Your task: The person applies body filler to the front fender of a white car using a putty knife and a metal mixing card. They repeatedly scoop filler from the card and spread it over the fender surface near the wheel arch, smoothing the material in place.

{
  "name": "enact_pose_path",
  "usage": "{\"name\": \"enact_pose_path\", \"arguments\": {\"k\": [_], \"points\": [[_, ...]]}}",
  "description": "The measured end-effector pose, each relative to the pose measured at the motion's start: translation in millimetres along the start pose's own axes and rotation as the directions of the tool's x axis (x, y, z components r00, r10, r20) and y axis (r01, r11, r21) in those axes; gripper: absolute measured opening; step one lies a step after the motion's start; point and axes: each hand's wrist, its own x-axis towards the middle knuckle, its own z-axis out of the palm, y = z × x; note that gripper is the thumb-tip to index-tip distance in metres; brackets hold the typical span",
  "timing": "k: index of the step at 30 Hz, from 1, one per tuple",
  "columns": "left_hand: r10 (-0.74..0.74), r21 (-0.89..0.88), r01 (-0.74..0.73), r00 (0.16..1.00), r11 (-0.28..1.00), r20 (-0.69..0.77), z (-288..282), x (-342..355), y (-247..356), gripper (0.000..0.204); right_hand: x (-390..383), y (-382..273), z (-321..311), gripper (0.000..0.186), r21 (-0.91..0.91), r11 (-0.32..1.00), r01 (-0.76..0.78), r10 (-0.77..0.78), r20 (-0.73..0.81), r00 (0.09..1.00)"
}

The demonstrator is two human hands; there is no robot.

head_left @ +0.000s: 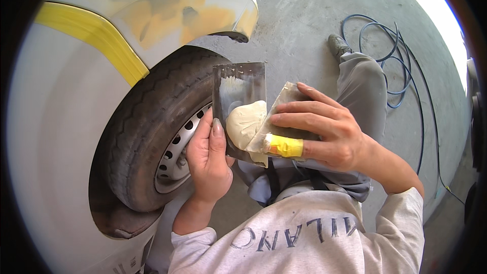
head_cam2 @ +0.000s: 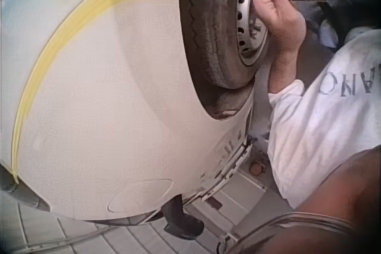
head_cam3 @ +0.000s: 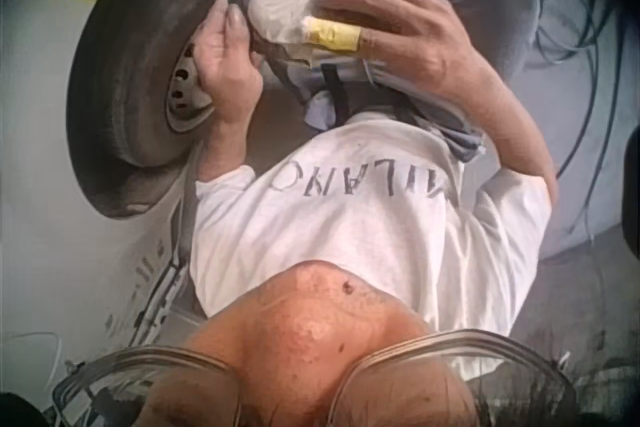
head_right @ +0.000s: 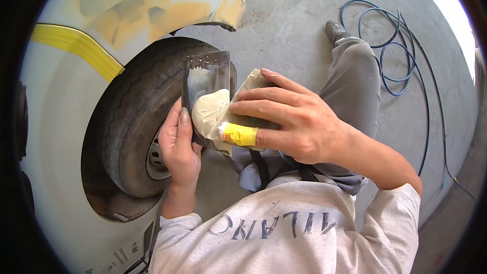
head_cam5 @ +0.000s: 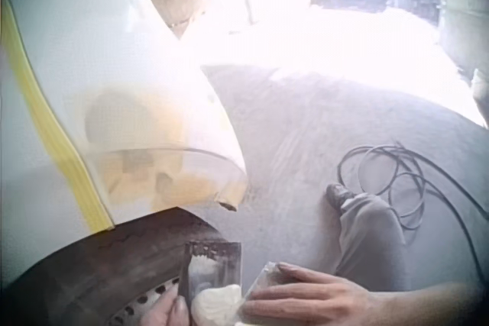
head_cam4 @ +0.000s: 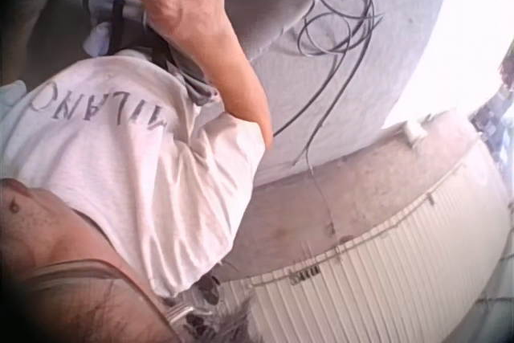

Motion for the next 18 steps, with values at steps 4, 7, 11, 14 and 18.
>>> {"name": "enact_pose_path", "arguments": {"k": [4,7,11,14,18], "points": [[-0.007,0.209,0.032,0.993,0.977,-0.116,-8,-6,0,0.041,6,-13,16,0.029,0.066,0.997,0.03,-0.037,0.098,0.995],[0.05,0.325,0.005,0.986,0.946,-0.161,-41,-18,3,0.04,11,-13,16,0.034,0.195,0.98,-0.04,0.042,-0.007,0.999],[0.238,0.613,-0.135,0.967,0.779,-0.09,-101,-44,19,0.037,53,13,31,0.044,0.126,0.986,-0.105,0.15,-0.431,0.89],[0.407,0.943,-0.151,0.913,0.295,0.018,-143,-59,42,0.04,107,36,66,0.046,-0.067,0.998,0.012,-0.052,-0.633,0.772],[0.471,0.992,-0.122,0.875,-0.006,0.111,-178,-69,57,0.045,153,55,92,0.031,-0.208,0.978,-0.036,-0.142,-0.773,0.619]]}}
